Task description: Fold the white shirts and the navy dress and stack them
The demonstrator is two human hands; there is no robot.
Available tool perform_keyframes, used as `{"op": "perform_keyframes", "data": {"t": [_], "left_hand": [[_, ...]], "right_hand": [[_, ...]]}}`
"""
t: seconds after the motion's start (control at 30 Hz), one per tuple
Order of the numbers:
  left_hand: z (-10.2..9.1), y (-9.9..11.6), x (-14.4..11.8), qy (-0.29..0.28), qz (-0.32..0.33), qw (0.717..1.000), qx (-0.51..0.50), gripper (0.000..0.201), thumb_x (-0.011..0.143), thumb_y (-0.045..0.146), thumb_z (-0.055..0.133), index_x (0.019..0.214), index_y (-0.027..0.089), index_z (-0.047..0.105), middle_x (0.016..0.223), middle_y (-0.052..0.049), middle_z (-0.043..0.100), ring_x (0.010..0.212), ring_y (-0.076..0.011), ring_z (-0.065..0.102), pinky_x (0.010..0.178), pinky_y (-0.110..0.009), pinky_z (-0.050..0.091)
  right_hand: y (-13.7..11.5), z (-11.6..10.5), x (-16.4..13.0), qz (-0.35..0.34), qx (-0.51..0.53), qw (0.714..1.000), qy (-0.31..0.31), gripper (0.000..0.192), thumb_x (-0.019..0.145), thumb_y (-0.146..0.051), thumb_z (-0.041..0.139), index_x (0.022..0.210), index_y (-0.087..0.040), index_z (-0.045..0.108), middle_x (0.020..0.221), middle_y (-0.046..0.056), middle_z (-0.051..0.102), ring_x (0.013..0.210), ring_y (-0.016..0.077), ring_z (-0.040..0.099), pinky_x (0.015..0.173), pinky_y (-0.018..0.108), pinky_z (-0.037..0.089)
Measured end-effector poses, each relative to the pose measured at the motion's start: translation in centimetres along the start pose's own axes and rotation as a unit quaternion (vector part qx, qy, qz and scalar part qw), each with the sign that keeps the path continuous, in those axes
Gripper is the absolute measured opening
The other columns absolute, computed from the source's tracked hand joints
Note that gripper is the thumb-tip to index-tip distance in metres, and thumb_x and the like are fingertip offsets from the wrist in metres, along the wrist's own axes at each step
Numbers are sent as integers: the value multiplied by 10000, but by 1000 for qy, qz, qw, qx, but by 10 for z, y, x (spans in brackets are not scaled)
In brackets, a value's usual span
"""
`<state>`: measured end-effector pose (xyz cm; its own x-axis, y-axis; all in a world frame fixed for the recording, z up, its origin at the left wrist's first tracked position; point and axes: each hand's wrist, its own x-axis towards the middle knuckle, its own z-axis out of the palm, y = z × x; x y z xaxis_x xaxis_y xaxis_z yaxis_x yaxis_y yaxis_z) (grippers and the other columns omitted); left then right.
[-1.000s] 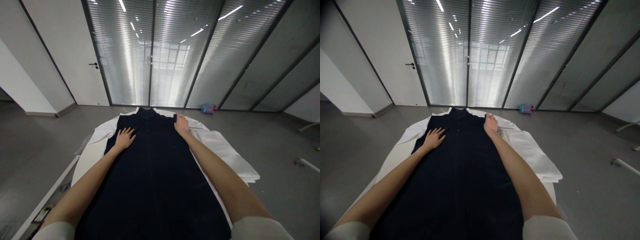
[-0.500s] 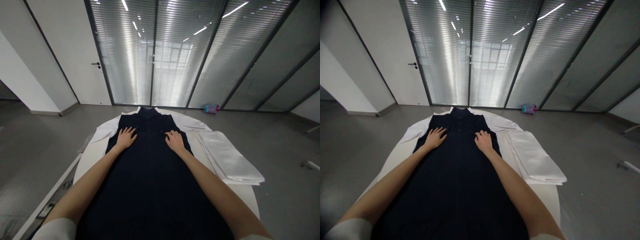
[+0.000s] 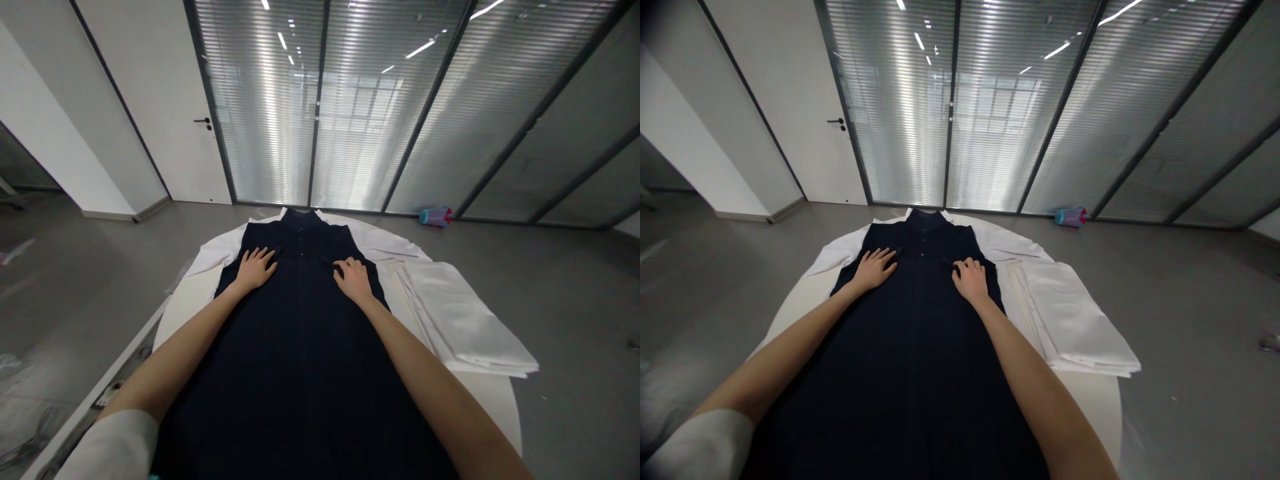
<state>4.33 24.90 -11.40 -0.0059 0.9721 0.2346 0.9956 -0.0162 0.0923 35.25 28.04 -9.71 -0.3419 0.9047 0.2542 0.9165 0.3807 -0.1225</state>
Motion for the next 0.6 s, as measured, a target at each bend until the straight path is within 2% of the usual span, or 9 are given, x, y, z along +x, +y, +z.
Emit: {"op": "perform_keyframes", "data": {"t": [0.07,0.13,0.23,0.33,0.43,0.5,0.6], "left_hand": [[-5,2,-1,22,0,1000,4,486,982,454,460,1415,263,570,1530,-73,477,1448,-325,358,1201,-525,218],[-13,7,4,71,7,997,-3,415,973,431,487,1298,243,665,1511,-81,491,1437,-335,352,1195,-530,228],[-24,19,28,116,7,990,-77,340,976,380,493,1146,212,734,1410,-104,560,1353,-335,432,1154,-512,310],[-26,30,73,82,-10,983,-162,294,944,299,533,1122,188,739,1297,-115,616,1219,-298,551,1087,-435,416],[-15,34,122,52,-29,980,-191,310,883,231,589,1148,148,726,1221,-123,656,1106,-250,625,1039,-361,468],[-4,32,149,37,-46,976,-209,360,827,180,626,1173,137,713,1186,-118,681,1117,-246,629,1052,-354,463],[11,25,175,20,-74,967,-244,514,750,109,664,1263,149,667,1147,-102,706,1132,-260,637,1030,-353,485]], "right_hand": [[0,0,0,1,3,1000,0,342,985,-319,473,1262,-230,653,1183,115,602,1111,279,519,920,385,386],[-1,1,0,2,2,1000,4,339,983,-318,472,1255,-230,655,1179,114,604,1107,282,517,917,387,383],[-2,2,-1,0,-5,1000,18,333,980,-309,471,1243,-224,656,1171,112,605,1094,283,513,912,389,378],[-2,3,-1,-3,-11,1000,27,326,977,-298,467,1232,-220,654,1160,117,601,1087,285,507,907,390,373],[-1,5,-1,-2,-12,999,31,318,972,-291,470,1221,-221,655,1154,120,599,1081,287,505,908,393,372],[0,6,-1,-1,-7,999,32,314,967,-288,476,1215,-224,658,1153,118,600,1076,285,506,914,395,373],[1,7,0,-1,1,999,34,311,960,-289,485,1210,-230,659,1151,119,601,1072,283,507,917,397,376]]}}
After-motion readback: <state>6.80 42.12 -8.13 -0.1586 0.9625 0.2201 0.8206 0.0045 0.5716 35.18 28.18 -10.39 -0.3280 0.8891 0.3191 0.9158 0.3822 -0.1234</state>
